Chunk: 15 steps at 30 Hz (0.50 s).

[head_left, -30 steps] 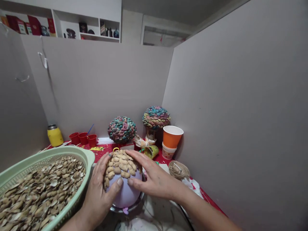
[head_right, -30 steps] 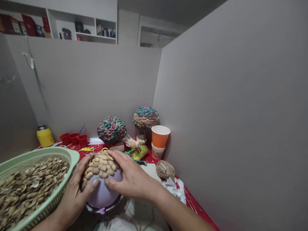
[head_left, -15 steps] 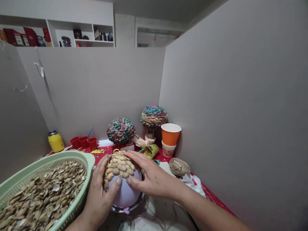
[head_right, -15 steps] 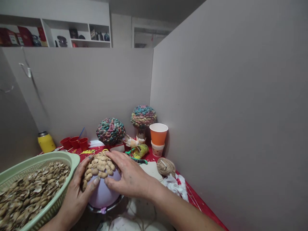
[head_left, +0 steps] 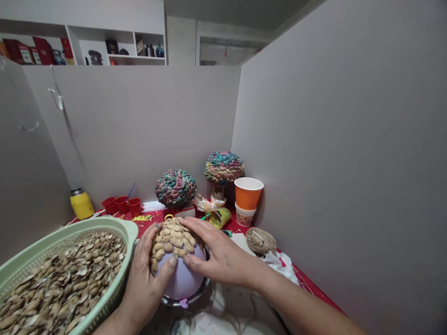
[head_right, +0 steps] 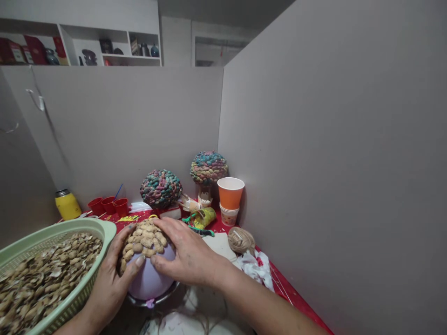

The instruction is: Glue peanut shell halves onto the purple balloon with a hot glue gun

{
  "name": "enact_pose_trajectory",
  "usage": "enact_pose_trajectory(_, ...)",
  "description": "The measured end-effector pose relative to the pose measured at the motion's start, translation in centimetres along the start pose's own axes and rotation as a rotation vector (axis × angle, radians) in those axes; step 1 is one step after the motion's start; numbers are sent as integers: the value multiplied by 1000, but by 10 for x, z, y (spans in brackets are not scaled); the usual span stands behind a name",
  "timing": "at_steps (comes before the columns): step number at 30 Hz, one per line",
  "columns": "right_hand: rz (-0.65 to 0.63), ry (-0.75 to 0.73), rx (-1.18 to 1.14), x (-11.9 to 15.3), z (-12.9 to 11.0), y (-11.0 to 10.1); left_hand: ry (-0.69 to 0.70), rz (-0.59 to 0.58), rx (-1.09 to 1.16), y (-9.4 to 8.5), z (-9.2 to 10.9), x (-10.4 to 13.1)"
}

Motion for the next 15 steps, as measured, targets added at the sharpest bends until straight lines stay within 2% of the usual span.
enact_pose_trajectory(11, -18, 14, -15, 0, -3, -3, 13, -13, -22, 1, -1, 1)
enact_pose_trajectory(15, -15, 12, -39, -1, -2, -4, 88, 31, -76, -2, 0, 6)
Point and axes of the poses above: each hand's wrist, its own x-axis away from the middle knuckle, its own y-axis out of the palm, z = x × y, the point moved 6 cm from there along -x, towards the middle knuckle, and after that the axes turned 3 degrees about z, right-handed, at the moved point
